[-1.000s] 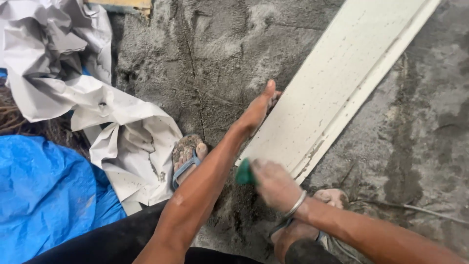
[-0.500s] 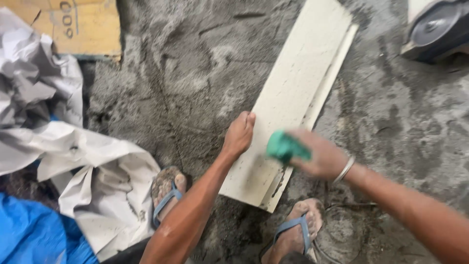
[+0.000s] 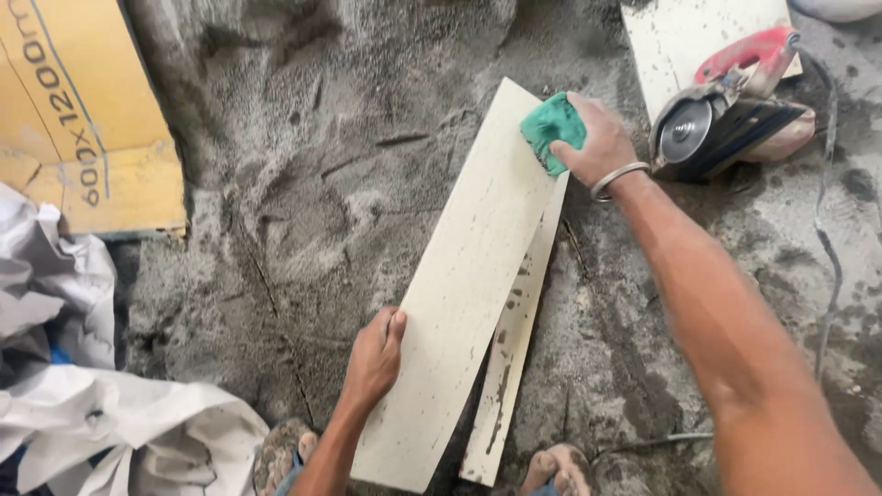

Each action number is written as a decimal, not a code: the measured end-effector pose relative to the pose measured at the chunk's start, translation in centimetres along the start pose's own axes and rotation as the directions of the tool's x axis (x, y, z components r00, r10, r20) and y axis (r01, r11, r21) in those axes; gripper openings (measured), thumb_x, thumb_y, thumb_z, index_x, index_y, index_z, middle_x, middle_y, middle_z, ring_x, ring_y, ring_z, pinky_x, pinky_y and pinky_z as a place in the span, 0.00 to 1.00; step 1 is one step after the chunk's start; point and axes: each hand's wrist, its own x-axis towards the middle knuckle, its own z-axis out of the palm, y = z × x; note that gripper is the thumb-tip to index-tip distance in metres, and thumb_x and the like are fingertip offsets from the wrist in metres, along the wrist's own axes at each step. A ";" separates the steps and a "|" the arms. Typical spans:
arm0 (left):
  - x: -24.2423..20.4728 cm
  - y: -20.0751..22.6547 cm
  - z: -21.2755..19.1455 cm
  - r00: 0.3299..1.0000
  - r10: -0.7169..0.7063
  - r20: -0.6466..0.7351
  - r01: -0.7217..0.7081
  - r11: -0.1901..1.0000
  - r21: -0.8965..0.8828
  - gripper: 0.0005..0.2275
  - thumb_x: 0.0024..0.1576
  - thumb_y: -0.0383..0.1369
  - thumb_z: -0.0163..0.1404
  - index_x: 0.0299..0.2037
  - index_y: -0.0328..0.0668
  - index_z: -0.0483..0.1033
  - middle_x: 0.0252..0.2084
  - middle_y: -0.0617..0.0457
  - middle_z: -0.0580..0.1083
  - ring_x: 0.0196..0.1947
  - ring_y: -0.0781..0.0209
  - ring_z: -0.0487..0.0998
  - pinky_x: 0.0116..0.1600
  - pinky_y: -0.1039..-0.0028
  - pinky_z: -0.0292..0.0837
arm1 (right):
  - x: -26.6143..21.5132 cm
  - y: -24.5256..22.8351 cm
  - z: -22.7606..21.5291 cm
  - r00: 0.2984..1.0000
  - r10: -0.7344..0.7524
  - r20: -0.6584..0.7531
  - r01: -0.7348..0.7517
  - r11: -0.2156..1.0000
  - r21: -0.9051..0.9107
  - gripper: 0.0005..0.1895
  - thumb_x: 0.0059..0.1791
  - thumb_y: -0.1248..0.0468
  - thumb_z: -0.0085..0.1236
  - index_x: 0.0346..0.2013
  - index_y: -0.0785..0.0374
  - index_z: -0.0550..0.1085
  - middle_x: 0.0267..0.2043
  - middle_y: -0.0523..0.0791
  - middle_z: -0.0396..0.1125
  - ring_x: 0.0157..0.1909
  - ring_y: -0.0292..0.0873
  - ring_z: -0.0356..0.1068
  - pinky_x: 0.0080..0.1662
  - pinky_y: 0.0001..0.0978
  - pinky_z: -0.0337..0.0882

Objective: Measuring, cutting, and placing floor tiles in a building under construction.

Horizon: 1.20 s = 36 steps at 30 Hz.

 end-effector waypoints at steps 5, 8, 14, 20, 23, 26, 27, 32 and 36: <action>0.5 -3.4 -1.8 0.989 -0.150 -0.007 0.150 0.988 -0.020 0.23 0.65 0.48 0.33 0.54 0.41 0.75 0.43 0.47 0.81 0.40 0.54 0.82 0.49 0.57 0.77 | 3.3 4.9 1.7 0.942 0.319 -0.110 -0.326 0.943 -0.062 0.30 0.46 0.59 0.62 0.62 0.63 0.68 0.54 0.55 0.64 0.57 0.59 0.66 0.61 0.51 0.67; 0.9 -3.9 -4.3 0.969 -0.245 -0.034 0.244 0.969 -0.025 0.24 0.69 0.48 0.35 0.47 0.34 0.78 0.35 0.41 0.75 0.32 0.51 0.71 0.41 0.54 0.75 | 2.6 0.8 -0.4 0.817 0.577 -0.014 -0.574 0.809 -0.123 0.27 0.45 0.62 0.61 0.57 0.64 0.68 0.51 0.55 0.64 0.53 0.56 0.67 0.59 0.52 0.69; 1.2 6.3 -9.0 0.971 -0.132 -0.201 0.084 0.969 -0.231 0.18 0.63 0.49 0.37 0.42 0.44 0.73 0.30 0.57 0.75 0.29 0.68 0.73 0.38 0.71 0.73 | -0.8 -0.7 0.6 0.945 0.157 -0.287 -0.234 0.937 -0.259 0.40 0.42 0.53 0.70 0.61 0.73 0.66 0.58 0.63 0.62 0.57 0.62 0.64 0.57 0.59 0.66; -6.8 13.4 -12.7 0.912 -0.401 -0.081 0.367 0.889 -0.273 0.25 0.74 0.48 0.38 0.45 0.24 0.66 0.34 0.46 0.62 0.32 0.56 0.61 0.39 0.61 0.68 | -9.0 -18.9 -7.4 0.703 0.471 0.533 -0.706 0.550 0.446 0.44 0.49 0.33 0.43 0.71 0.57 0.63 0.67 0.52 0.66 0.68 0.47 0.68 0.68 0.39 0.63; -13.7 23.0 -16.4 0.961 -0.277 -0.012 0.277 0.961 -0.010 0.24 0.70 0.47 0.34 0.48 0.27 0.73 0.37 0.40 0.76 0.38 0.56 0.73 0.47 0.63 0.73 | -18.9 -25.4 -13.9 0.536 0.433 0.725 -0.808 0.015 0.588 0.40 0.49 0.39 0.48 0.70 0.59 0.64 0.59 0.54 0.69 0.56 0.49 0.72 0.51 0.41 0.78; -20.9 28.5 -20.4 0.924 -0.379 0.046 0.379 0.925 -0.001 0.24 0.67 0.46 0.35 0.55 0.27 0.72 0.46 0.44 0.79 0.45 0.56 0.79 0.52 0.68 0.72 | -28.9 -31.8 -21.4 0.423 0.345 0.838 -0.811 -0.268 0.520 0.34 0.51 0.44 0.52 0.65 0.62 0.68 0.55 0.46 0.70 0.52 0.40 0.73 0.46 0.32 0.74; -22.7 31.1 -21.3 0.927 -0.365 0.082 0.364 0.931 0.028 0.24 0.67 0.46 0.35 0.55 0.27 0.72 0.46 0.44 0.79 0.45 0.56 0.79 0.52 0.68 0.72 | -31.3 -33.1 -25.3 0.416 0.377 0.827 -0.793 -0.295 0.533 0.34 0.51 0.44 0.52 0.65 0.62 0.68 0.55 0.46 0.70 0.52 0.40 0.73 0.46 0.32 0.74; -27.0 28.8 -24.8 0.844 -0.470 0.258 0.301 0.813 0.498 0.31 0.60 0.52 0.49 0.53 0.21 0.78 0.47 0.32 0.83 0.49 0.47 0.83 0.56 0.62 0.73 | -47.1 -34.7 -37.9 0.178 0.632 0.754 -0.784 -0.371 0.497 0.31 0.49 0.46 0.58 0.62 0.59 0.72 0.51 0.44 0.74 0.49 0.43 0.70 0.45 0.34 0.72; -28.8 23.6 -23.3 0.863 -0.344 0.369 0.051 0.787 0.615 0.32 0.58 0.54 0.47 0.52 0.23 0.79 0.46 0.27 0.83 0.49 0.44 0.84 0.56 0.62 0.73 | -70.8 -38.6 -42.7 0.023 0.888 0.459 -0.849 -0.225 0.478 0.27 0.46 0.52 0.56 0.57 0.59 0.71 0.47 0.53 0.73 0.45 0.53 0.74 0.43 0.41 0.76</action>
